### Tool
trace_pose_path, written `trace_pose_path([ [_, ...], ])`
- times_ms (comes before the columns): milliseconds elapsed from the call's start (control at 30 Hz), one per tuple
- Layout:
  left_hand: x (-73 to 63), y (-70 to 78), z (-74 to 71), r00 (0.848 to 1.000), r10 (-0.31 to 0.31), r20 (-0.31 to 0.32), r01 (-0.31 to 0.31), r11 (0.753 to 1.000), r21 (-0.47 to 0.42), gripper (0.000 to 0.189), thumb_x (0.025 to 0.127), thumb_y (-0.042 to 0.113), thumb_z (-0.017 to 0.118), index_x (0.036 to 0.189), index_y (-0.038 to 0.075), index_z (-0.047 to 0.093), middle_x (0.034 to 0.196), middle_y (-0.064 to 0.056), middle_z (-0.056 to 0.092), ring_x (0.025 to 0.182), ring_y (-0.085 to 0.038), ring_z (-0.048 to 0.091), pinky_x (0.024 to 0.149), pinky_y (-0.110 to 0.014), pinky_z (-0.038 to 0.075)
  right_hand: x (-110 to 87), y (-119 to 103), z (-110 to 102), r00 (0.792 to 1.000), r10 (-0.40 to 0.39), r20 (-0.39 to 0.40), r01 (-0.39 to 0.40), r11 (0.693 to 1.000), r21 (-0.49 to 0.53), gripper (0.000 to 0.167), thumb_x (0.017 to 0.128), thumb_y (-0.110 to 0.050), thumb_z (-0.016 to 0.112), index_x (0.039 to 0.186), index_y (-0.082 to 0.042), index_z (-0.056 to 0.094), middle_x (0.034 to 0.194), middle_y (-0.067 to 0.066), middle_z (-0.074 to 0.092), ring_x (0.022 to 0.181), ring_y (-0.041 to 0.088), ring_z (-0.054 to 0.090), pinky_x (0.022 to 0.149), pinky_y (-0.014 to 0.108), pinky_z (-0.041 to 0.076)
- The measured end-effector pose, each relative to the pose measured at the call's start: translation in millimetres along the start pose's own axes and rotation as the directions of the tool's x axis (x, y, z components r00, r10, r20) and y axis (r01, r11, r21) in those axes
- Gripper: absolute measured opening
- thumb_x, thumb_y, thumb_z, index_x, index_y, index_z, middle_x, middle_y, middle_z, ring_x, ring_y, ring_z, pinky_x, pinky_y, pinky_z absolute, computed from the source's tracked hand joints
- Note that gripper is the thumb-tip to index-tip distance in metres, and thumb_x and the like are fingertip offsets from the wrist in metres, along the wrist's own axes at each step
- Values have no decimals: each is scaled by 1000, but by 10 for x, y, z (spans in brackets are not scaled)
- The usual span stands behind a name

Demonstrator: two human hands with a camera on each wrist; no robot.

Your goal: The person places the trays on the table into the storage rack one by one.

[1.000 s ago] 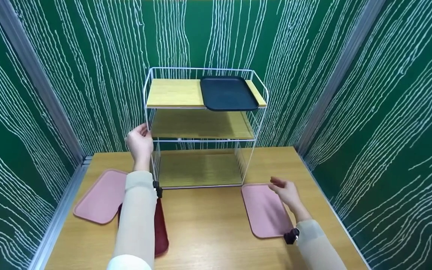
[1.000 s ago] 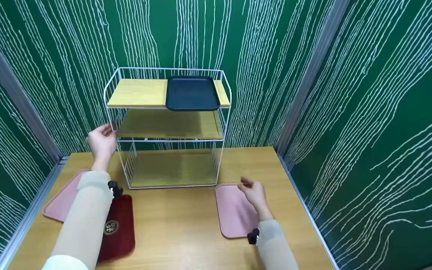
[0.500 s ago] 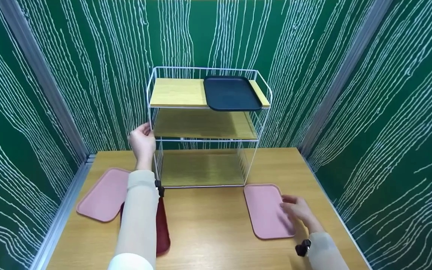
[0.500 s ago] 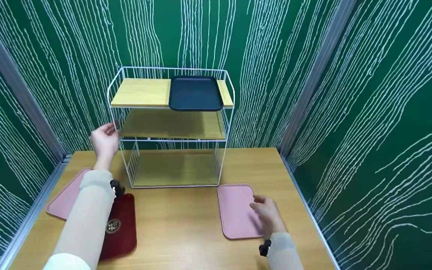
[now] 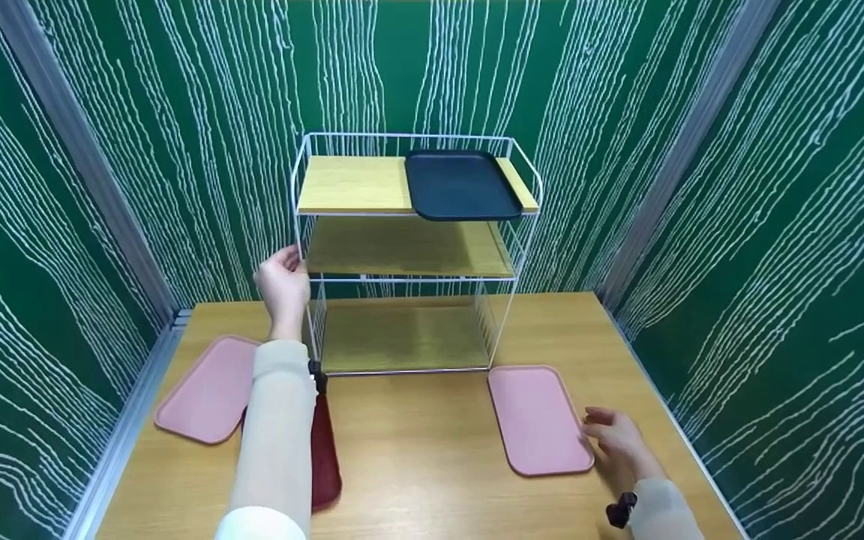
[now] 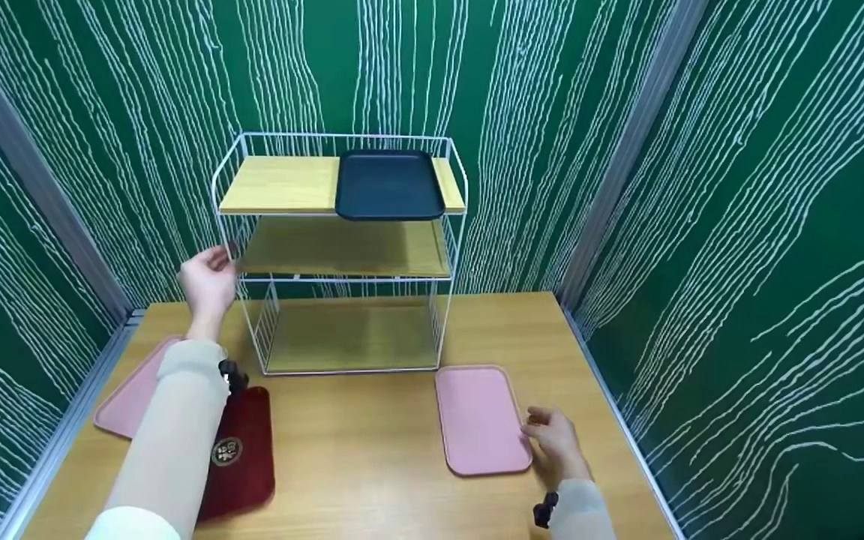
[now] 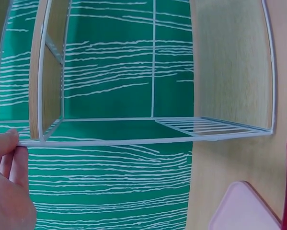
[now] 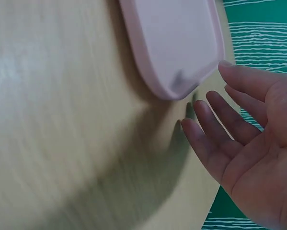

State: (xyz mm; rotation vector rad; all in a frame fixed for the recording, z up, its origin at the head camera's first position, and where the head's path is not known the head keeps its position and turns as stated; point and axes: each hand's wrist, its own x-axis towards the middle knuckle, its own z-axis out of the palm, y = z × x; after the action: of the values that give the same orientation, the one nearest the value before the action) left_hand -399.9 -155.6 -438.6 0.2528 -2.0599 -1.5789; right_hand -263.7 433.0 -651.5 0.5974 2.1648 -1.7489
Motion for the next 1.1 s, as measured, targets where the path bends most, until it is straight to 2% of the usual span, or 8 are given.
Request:
trace_pose_path([
  [200, 32, 5, 10, 1000, 16, -13, -16, 1000, 5, 30, 102, -4, 68, 132, -1, 73, 131, -18, 74, 124, -29, 71, 107, -37, 56, 135, 84, -43, 999, -36, -22, 34, 994, -103, 72, 99, -6, 71, 160, 6, 37, 162, 31, 40, 149, 48, 37, 126, 62, 28],
  [333, 37, 6, 5, 999, 26, -20, -25, 1000, 5, 30, 102, -4, 68, 131, -1, 74, 130, -18, 74, 123, -29, 71, 106, -36, 57, 132, 96, -47, 1000, 13, -1, -13, 999, -51, 78, 95, -4, 75, 161, 4, 36, 164, 28, 37, 150, 46, 34, 128, 63, 24],
  [567, 36, -3, 0, 999, 37, -24, -37, 999, -5, 30, 101, -5, 68, 131, -1, 74, 130, -19, 74, 122, -28, 72, 106, -35, 57, 106, 104, -12, 1000, 15, 16, -14, 997, -71, 79, 89, 1, 79, 159, 4, 42, 159, 28, 44, 142, 42, 45, 126, 61, 30],
  [667, 27, -3, -1, 999, 33, -24, -33, 999, -6, 31, 101, -5, 69, 131, -1, 74, 131, -18, 74, 122, -28, 72, 105, -35, 57, 104, 113, 6, 1000, 2, 17, -1, 995, -98, 79, 89, 4, 78, 159, 4, 42, 155, 28, 48, 137, 40, 49, 125, 59, 34],
  [800, 15, -6, 0, 999, 31, -25, -31, 1000, 3, 30, 101, -4, 69, 131, 0, 74, 131, -17, 74, 122, -28, 72, 105, -34, 57, 101, 136, 19, 999, -43, 9, 44, 980, -194, 76, 89, 9, 76, 157, 7, 44, 149, 30, 53, 133, 41, 52, 121, 60, 39],
  [967, 15, -17, 3, 999, 30, -19, -30, 999, 13, 31, 101, -4, 69, 131, 0, 74, 130, -17, 74, 122, -28, 71, 105, -34, 57, 113, 177, 17, 1000, -14, -7, 12, 981, -191, 76, 88, 10, 77, 157, 3, 46, 149, 28, 54, 132, 40, 52, 120, 58, 40],
  [1000, 15, -19, 4, 999, 30, -18, -30, 999, 13, 31, 101, -4, 69, 131, 0, 74, 131, -18, 74, 123, -28, 71, 105, -34, 57, 118, 189, 12, 1000, -18, -8, 16, 980, -199, 75, 88, 10, 77, 157, 4, 47, 148, 28, 55, 132, 40, 52, 119, 58, 42],
  [1100, 17, -22, 7, 999, 36, -19, -36, 999, 17, 30, 101, -4, 69, 131, -1, 74, 130, -19, 74, 122, -28, 72, 105, -35, 58, 150, 240, -4, 995, -104, -9, 97, 952, -290, 70, 86, 8, 80, 150, 8, 53, 139, 27, 63, 125, 38, 60, 110, 48, 52],
])
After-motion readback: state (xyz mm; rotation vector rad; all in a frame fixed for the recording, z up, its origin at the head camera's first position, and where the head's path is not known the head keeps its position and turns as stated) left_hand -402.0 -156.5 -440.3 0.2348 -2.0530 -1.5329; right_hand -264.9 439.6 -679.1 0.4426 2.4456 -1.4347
